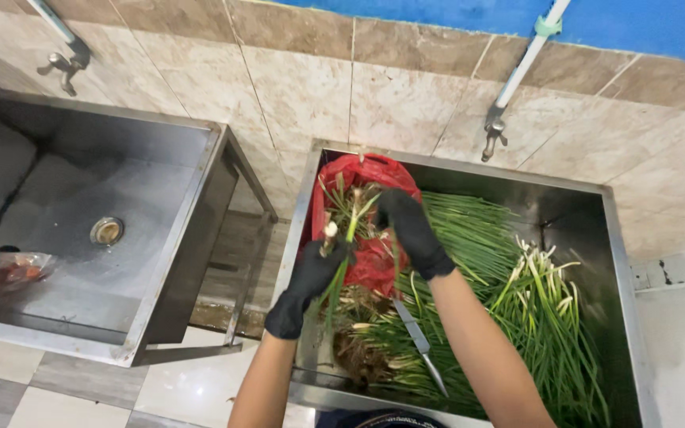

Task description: The person stands at a stainless steel sink trimming and peeling scallions, pulling off root ends and outer layers by hand and dropping the trimmings into a red plastic bag in the sink. Trimmed scallions are placed in a pile beside the bag, and a knife rests in the sink.

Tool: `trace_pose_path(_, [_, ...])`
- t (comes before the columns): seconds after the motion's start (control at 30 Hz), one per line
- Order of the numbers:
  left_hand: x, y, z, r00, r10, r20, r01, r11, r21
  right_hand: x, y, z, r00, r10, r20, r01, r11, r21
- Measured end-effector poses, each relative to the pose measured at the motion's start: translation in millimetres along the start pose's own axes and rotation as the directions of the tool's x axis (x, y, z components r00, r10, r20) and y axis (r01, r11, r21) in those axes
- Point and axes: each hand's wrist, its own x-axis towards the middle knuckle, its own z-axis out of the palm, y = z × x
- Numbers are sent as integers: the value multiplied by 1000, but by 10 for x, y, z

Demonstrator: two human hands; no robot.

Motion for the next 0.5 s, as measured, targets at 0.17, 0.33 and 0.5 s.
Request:
trace_pose_path(0.17, [-209,2,-26,996,-56,66,60,997,-57,458,-185,-8,977,148,-154,-49,855,516])
trace_pose_path(0.33, [-303,62,-91,998,-62,7,62,998,14,663,-305,-114,974,-200,-109,227,801,554])
trace_pose_path(0.5, [-470,62,-167,984,-130,-118,135,990,34,930,-294,-318,950,-159,-268,287,781,555])
